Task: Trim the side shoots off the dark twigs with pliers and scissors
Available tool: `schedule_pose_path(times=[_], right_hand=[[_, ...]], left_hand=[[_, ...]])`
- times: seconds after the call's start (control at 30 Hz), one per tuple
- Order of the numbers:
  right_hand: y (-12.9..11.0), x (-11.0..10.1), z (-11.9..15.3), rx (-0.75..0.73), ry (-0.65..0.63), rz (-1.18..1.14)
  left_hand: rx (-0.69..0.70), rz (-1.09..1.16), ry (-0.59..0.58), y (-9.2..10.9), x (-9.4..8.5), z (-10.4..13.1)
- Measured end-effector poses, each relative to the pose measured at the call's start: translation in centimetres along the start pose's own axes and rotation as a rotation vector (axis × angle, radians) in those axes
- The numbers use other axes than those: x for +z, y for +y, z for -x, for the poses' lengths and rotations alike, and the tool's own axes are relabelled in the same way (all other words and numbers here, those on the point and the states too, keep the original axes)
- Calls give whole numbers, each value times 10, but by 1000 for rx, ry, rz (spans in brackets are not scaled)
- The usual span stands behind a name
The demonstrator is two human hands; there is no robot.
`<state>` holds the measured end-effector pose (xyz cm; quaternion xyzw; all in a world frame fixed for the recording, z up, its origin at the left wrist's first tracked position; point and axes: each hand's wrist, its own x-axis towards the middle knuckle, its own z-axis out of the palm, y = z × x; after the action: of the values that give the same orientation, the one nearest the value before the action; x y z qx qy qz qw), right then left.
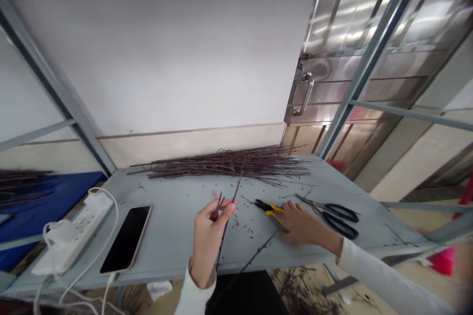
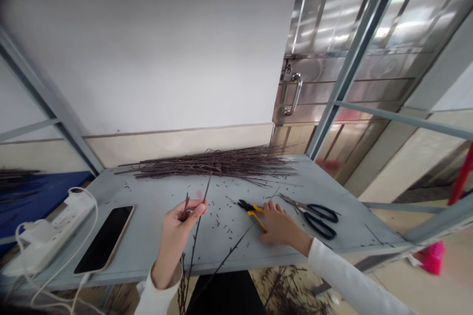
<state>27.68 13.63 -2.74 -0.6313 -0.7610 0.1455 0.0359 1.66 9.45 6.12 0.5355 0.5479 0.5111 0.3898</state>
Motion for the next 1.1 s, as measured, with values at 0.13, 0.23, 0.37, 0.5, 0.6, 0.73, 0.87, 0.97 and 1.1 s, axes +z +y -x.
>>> schedule_pose_path(times=[0.13, 0.23, 0.37, 0.5, 0.6, 0.73, 0.87, 0.97, 1.1], right_hand=[[-3, -7, -10, 31, 0, -124], [-6, -14, -18, 29, -84, -288], [-15, -30, -22, -56, -197, -558], [-30, -56, -14, -292, -185, -903], [-42, -77, -7, -379, -160, -889], [-55, -94, 0, -398, -144, -750], [-59, -97, 0, -422, -155, -707], [-59, -98, -1, -419, -141, -650], [-59, -102, -3, -368, -112, -566]], left_hand=[[5, 5, -5, -3, -1, 0], [2, 14, 4, -5, -1, 0], [-1, 1, 7, -3, -1, 0], [-14, 17, -1, -1, -2, -1], [-8, 41, -5, -1, -4, -2], [-6, 15, -16, -4, -4, -1], [3, 2, -35, -7, -2, 0], [-3, -24, -69, -7, -2, 0], [-3, -45, -104, -8, -3, -1]])
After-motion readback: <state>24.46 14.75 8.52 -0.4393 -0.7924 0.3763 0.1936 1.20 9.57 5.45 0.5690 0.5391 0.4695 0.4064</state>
